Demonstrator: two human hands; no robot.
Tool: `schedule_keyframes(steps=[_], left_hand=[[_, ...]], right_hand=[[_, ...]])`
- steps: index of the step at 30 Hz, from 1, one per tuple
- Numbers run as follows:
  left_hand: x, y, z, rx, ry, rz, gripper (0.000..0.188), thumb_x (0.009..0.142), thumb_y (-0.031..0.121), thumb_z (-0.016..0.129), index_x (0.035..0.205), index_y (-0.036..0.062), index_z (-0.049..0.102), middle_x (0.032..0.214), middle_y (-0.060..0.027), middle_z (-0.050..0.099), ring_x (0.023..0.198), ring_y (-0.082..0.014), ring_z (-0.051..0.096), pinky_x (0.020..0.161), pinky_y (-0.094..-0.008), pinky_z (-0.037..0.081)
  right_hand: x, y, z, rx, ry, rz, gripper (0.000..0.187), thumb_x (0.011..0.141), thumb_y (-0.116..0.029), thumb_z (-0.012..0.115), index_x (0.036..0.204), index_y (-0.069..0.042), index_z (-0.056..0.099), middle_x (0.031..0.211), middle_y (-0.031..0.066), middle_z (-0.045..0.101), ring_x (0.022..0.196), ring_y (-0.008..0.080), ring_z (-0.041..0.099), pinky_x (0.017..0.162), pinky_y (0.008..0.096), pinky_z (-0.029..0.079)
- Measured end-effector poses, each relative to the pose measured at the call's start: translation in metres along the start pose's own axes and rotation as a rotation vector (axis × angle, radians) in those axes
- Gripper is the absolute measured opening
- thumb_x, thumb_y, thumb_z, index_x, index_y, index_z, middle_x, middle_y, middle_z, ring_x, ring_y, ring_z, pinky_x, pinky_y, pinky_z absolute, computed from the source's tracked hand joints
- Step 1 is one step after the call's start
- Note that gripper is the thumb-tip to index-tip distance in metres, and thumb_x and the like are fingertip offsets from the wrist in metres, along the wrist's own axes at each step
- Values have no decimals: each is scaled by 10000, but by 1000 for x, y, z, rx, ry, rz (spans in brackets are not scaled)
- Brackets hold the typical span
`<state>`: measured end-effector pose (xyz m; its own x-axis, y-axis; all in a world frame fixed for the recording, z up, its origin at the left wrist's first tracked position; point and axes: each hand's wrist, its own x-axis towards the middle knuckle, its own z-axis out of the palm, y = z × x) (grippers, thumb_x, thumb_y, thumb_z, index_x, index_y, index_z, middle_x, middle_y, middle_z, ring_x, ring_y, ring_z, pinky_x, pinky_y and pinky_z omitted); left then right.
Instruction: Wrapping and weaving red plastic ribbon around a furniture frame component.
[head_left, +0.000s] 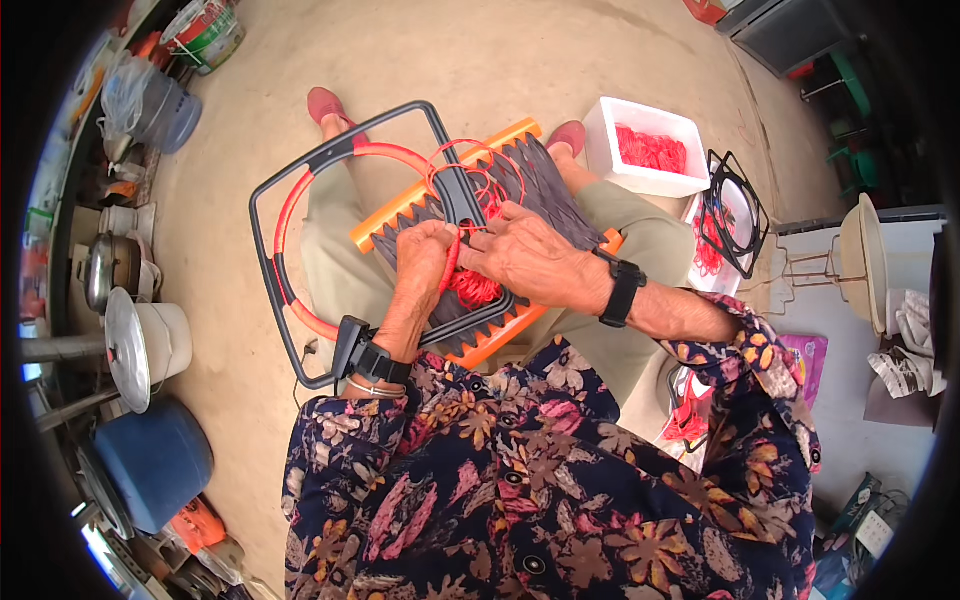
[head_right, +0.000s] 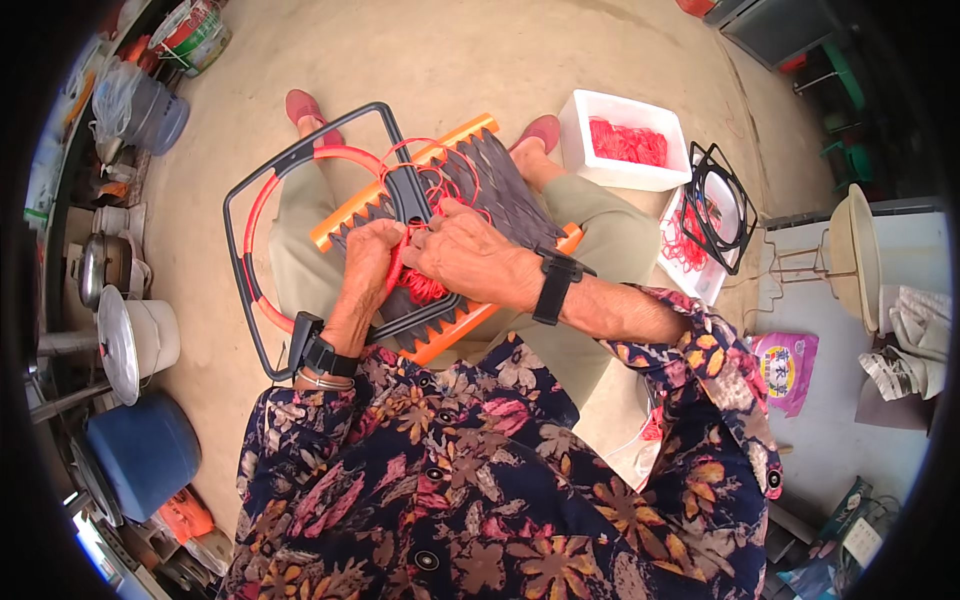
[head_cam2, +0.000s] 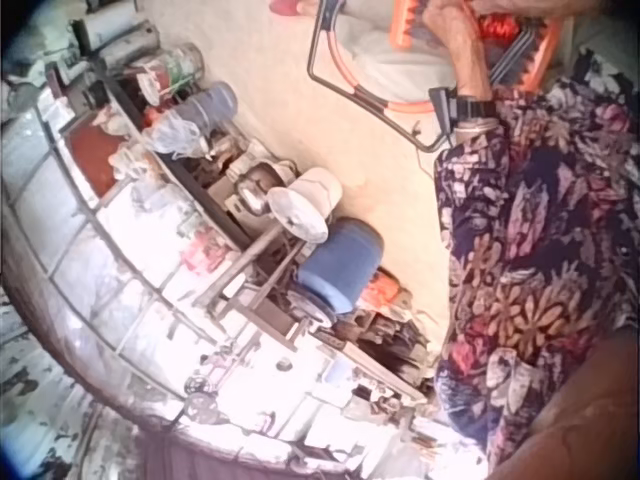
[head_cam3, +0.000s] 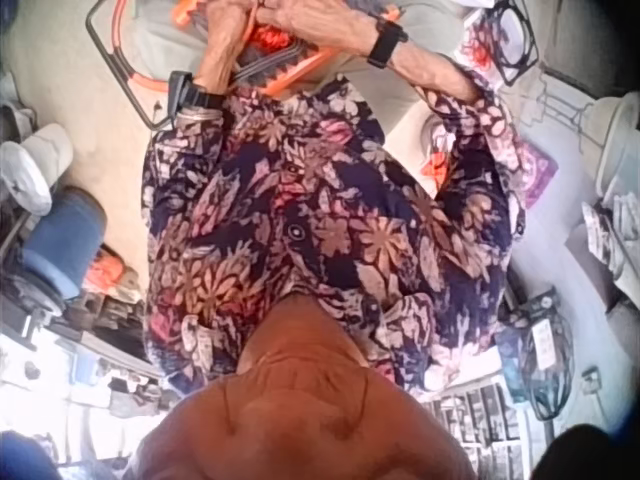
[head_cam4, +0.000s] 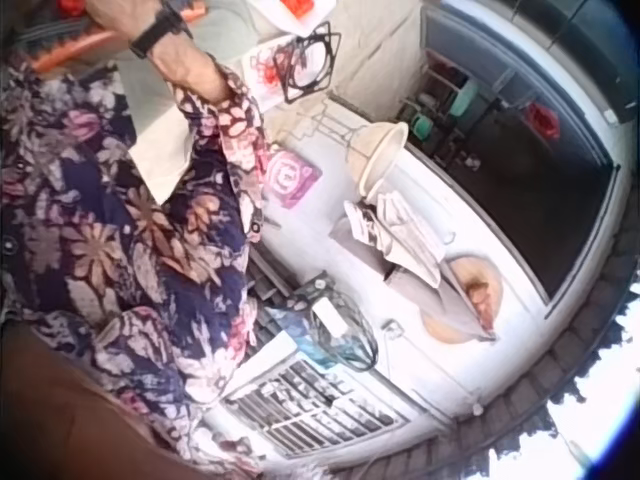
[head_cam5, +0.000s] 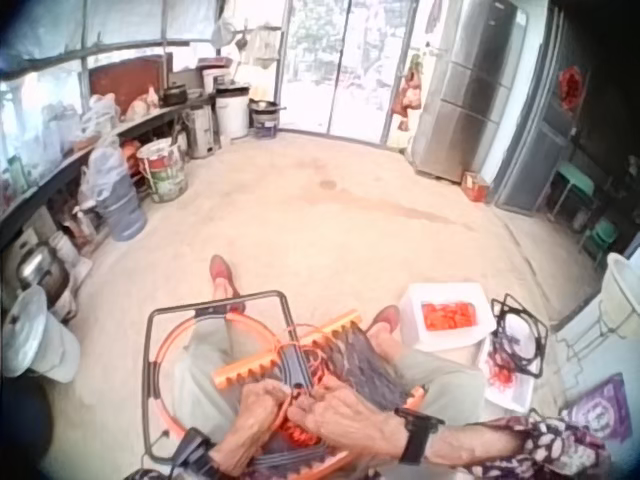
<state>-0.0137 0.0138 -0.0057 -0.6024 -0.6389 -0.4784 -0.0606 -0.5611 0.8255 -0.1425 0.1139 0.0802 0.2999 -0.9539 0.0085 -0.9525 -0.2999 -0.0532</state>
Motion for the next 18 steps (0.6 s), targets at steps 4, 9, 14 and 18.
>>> schedule_keyframes(steps=[4,9,14,18], left_hand=[[-1,-1,5,-6,-66,-72,116,869,12,545,785,-7,623,714,-29,596,624,-111,541,591,-251,450],[0,-33,13,270,-25,104,137,826,59,592,783,-56,654,773,-105,613,723,-185,580,676,-329,452],[-4,-25,12,199,-57,49,126,820,35,580,763,-54,648,846,-103,608,779,-161,563,701,-305,442],[-1,-15,9,-58,-94,-134,118,829,31,573,760,-28,649,782,-56,627,709,-128,563,669,-270,454]], right_hand=[[-1,5,2,-65,-15,-106,72,702,-127,594,769,-103,603,652,27,562,660,208,594,665,348,442],[1,-10,4,-156,-192,-120,30,655,-117,622,662,-91,609,554,62,547,546,227,589,539,372,453],[11,-6,9,-12,-220,-8,74,721,-114,622,674,-67,655,630,103,631,615,256,645,498,378,476],[5,-1,6,335,-216,88,81,744,-104,642,723,-26,649,678,122,644,639,252,650,545,378,481]])
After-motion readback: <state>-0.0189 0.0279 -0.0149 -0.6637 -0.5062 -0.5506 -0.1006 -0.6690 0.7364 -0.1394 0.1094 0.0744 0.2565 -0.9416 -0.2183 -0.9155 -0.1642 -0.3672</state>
